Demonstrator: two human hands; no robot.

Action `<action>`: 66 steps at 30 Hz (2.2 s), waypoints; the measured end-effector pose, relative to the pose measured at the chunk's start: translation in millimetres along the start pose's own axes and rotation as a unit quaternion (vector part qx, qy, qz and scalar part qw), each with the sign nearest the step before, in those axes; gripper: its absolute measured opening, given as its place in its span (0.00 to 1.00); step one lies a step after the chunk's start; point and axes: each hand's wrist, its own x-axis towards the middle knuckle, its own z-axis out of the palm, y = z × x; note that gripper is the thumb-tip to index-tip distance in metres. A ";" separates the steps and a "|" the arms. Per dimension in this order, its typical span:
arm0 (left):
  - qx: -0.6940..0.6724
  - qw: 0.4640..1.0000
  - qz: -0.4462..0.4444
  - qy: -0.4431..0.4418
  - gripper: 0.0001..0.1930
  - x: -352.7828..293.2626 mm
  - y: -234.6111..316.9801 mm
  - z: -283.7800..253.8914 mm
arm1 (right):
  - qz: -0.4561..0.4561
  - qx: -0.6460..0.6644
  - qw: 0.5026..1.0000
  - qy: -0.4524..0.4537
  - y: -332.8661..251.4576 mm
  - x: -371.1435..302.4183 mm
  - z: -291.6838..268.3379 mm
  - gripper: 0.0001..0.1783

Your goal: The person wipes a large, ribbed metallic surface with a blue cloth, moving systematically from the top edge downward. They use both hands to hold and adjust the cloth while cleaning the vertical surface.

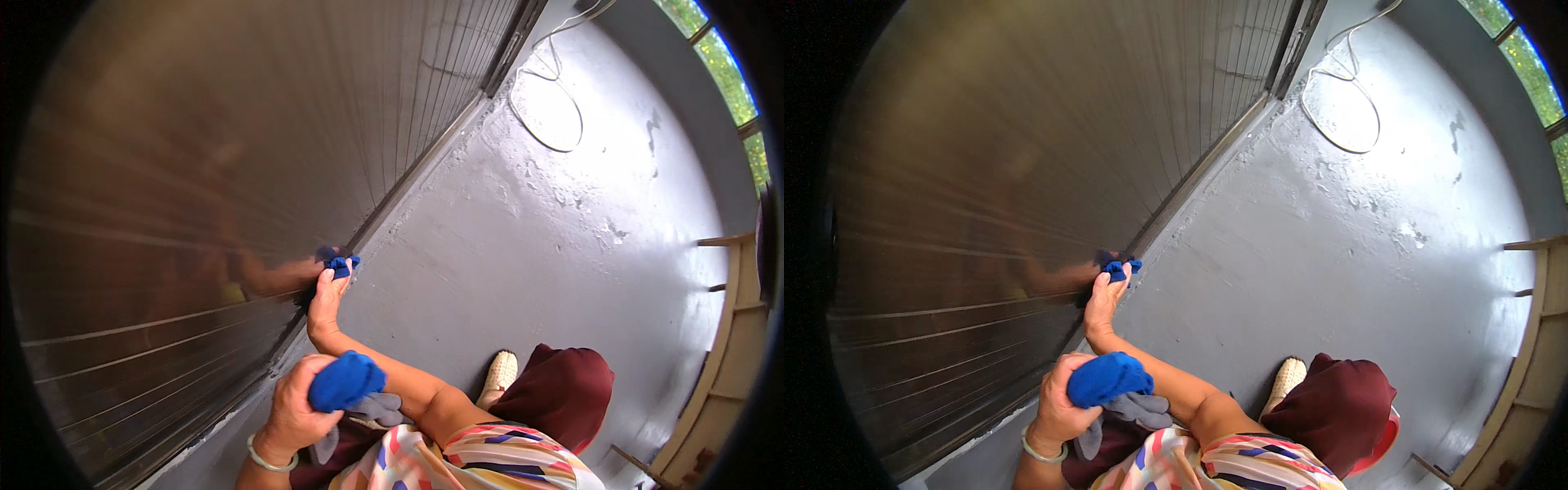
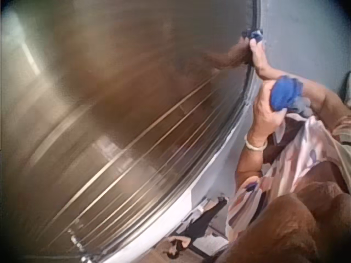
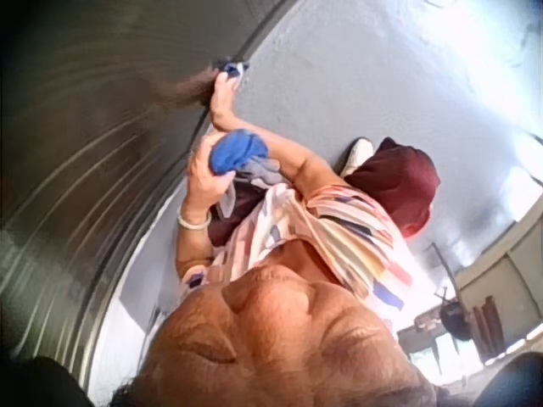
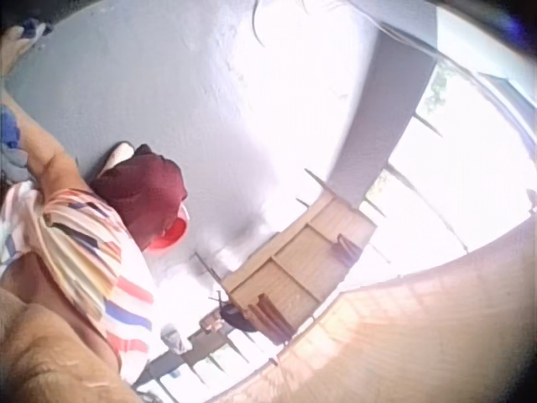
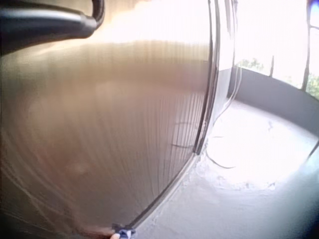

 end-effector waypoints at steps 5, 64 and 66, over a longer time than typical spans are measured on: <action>0.116 0.981 -0.138 0.073 0.24 -28.2 -14.0 1.7 | -0.045 -0.006 0.999 -0.004 -25.5 82.6 -6.7 0.39; -0.002 0.965 0.093 -0.247 0.24 -68.6 33.1 -33.7 | -0.174 0.009 0.983 0.061 3.7 103.8 -9.8 0.25; -0.071 0.954 0.123 -0.265 0.23 -48.2 29.5 -31.3 | -0.186 -0.015 0.981 0.050 17.8 63.6 -6.6 0.25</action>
